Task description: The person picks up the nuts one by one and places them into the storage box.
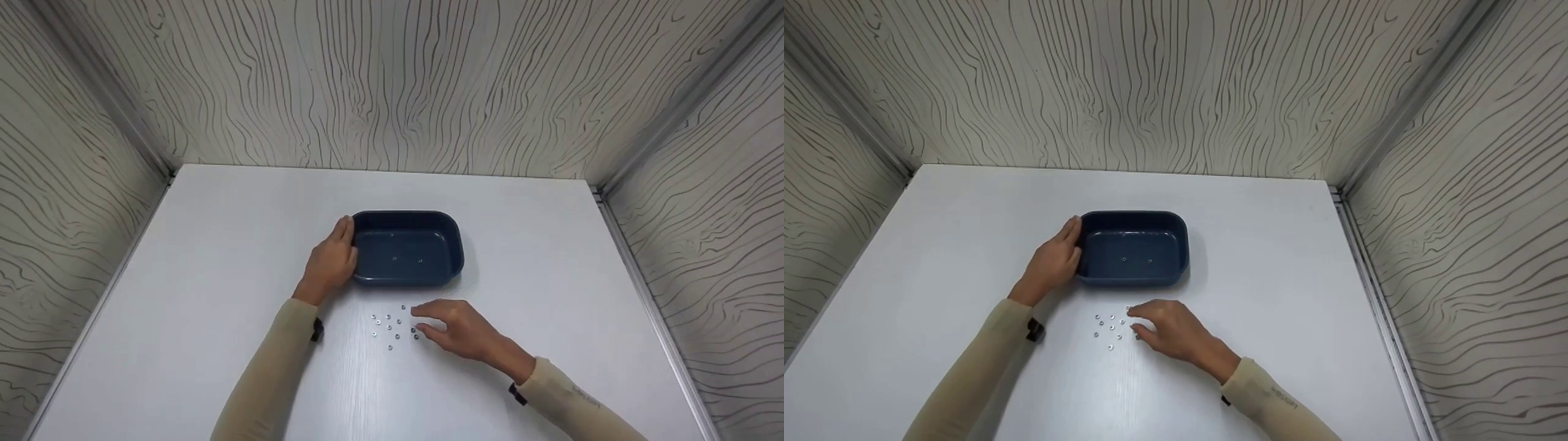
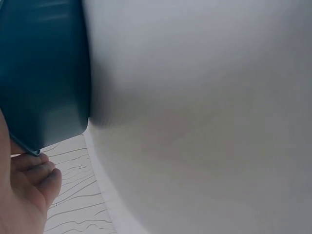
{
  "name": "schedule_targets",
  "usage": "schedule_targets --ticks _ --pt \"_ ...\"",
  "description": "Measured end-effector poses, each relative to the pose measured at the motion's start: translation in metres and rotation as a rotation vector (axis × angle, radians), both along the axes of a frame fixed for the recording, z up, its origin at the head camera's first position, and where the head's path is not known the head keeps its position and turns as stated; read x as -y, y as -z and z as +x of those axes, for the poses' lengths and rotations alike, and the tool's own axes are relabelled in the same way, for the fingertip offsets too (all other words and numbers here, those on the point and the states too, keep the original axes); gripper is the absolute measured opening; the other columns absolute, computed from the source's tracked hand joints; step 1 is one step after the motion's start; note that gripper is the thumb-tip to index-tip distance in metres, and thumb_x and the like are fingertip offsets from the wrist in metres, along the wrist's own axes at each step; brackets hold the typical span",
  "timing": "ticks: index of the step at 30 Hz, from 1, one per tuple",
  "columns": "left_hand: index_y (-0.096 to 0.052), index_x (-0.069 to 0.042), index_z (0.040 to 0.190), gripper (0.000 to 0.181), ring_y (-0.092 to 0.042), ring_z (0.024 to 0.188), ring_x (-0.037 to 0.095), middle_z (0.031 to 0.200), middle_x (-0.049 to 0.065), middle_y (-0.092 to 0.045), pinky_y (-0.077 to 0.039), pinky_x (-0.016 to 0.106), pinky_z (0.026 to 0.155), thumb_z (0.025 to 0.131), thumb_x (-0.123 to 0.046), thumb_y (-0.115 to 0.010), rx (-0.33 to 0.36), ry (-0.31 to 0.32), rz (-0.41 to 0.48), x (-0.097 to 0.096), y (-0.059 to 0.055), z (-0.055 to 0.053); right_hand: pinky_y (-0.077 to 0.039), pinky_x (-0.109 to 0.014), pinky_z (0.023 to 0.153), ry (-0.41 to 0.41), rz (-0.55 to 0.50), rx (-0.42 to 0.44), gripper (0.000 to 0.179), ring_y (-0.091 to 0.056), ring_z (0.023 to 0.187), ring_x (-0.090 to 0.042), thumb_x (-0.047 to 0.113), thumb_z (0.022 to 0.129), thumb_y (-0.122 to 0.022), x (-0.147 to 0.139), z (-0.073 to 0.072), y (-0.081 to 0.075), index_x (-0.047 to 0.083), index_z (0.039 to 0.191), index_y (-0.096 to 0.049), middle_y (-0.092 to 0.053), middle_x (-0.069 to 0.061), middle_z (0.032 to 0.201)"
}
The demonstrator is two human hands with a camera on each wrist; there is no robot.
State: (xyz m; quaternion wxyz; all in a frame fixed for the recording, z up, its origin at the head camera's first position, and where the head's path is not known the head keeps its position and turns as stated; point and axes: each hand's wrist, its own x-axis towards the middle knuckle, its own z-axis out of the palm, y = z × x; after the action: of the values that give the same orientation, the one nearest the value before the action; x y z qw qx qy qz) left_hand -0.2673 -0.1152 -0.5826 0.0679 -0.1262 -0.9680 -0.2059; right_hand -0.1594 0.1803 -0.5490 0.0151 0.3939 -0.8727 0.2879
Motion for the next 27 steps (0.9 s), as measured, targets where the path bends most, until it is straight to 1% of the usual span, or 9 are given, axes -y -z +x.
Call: schedule_targets --ticks 3,9,13,15,18,21,24,27 --pt "-0.033 0.004 0.162 0.061 -0.04 0.157 0.031 0.169 0.019 -0.037 -0.044 0.045 0.123 0.108 -0.021 -0.044 0.003 0.0 -0.003 0.0 0.001 0.0 -0.064 -0.037 0.094 -0.053 0.043 -0.067 0.027 -0.078 0.11 -0.02 0.01 0.092 -0.079 0.001 0.003 0.007 0.005 0.119 -0.079 -0.081 -0.006 0.12" --pt "-0.032 0.004 0.162 0.062 -0.041 0.156 0.032 0.17 0.02 -0.036 -0.043 0.045 0.123 0.107 -0.021 -0.043 0.002 0.009 -0.002 0.001 0.004 0.0 -0.064 -0.033 0.093 -0.133 0.117 -0.247 0.024 -0.078 0.108 -0.017 0.009 0.091 -0.079 0.002 0.009 0.022 0.008 0.115 -0.079 -0.081 -0.005 0.116" --pt "-0.032 0.004 0.162 0.062 -0.043 0.155 0.032 0.169 0.02 -0.037 -0.046 0.046 0.12 0.107 -0.021 -0.043 -0.001 0.006 -0.001 0.001 0.003 0.001 -0.063 -0.031 0.094 -0.182 0.168 -0.342 0.023 -0.078 0.109 -0.015 0.01 0.091 -0.079 0.002 0.013 0.032 0.01 0.114 -0.079 -0.081 -0.004 0.116" --pt "-0.032 0.004 0.162 0.062 -0.043 0.155 0.032 0.169 0.02 -0.037 -0.047 0.046 0.12 0.107 -0.021 -0.042 0.006 0.003 -0.006 0.001 0.003 0.001 -0.063 -0.03 0.093 -0.208 0.198 -0.395 0.024 -0.077 0.11 -0.014 0.011 0.091 -0.079 0.001 0.014 0.038 0.01 0.114 -0.079 -0.081 -0.003 0.116" --pt "-0.031 0.004 0.163 0.063 -0.044 0.154 0.032 0.169 0.02 -0.036 -0.047 0.046 0.12 0.107 -0.022 -0.04 0.016 0.001 -0.012 0.0 0.002 0.0 -0.063 -0.028 0.091 -0.245 0.235 -0.498 0.026 -0.078 0.109 -0.013 0.013 0.089 -0.081 0.0 0.015 0.044 0.011 0.114 -0.079 -0.082 -0.001 0.115" --pt "-0.03 0.004 0.163 0.063 -0.043 0.154 0.032 0.17 0.019 -0.036 -0.046 0.045 0.12 0.106 -0.022 -0.04 0.019 0.002 -0.015 0.0 0.002 0.0 -0.063 -0.026 0.09 -0.277 0.257 -0.587 0.028 -0.078 0.107 -0.011 0.014 0.086 -0.083 0.0 0.015 0.047 0.012 0.114 -0.079 -0.082 0.001 0.113" --pt "-0.031 0.003 0.163 0.063 -0.043 0.154 0.032 0.17 0.02 -0.036 -0.046 0.045 0.12 0.106 -0.022 -0.04 0.017 0.0 -0.02 0.001 0.002 -0.001 -0.063 -0.025 0.09 -0.306 0.27 -0.634 0.028 -0.078 0.107 -0.011 0.014 0.084 -0.083 0.001 0.015 0.048 0.013 0.112 -0.078 -0.082 0.002 0.113" --pt "-0.031 0.003 0.163 0.063 -0.043 0.155 0.032 0.17 0.02 -0.036 -0.046 0.045 0.121 0.106 -0.022 -0.039 0.014 0.002 -0.024 0.001 0.001 -0.002 -0.062 -0.025 0.091 -0.321 0.284 -0.656 0.027 -0.078 0.107 -0.011 0.013 0.085 -0.081 0.0 0.014 0.048 0.013 0.111 -0.078 -0.082 0.002 0.113"
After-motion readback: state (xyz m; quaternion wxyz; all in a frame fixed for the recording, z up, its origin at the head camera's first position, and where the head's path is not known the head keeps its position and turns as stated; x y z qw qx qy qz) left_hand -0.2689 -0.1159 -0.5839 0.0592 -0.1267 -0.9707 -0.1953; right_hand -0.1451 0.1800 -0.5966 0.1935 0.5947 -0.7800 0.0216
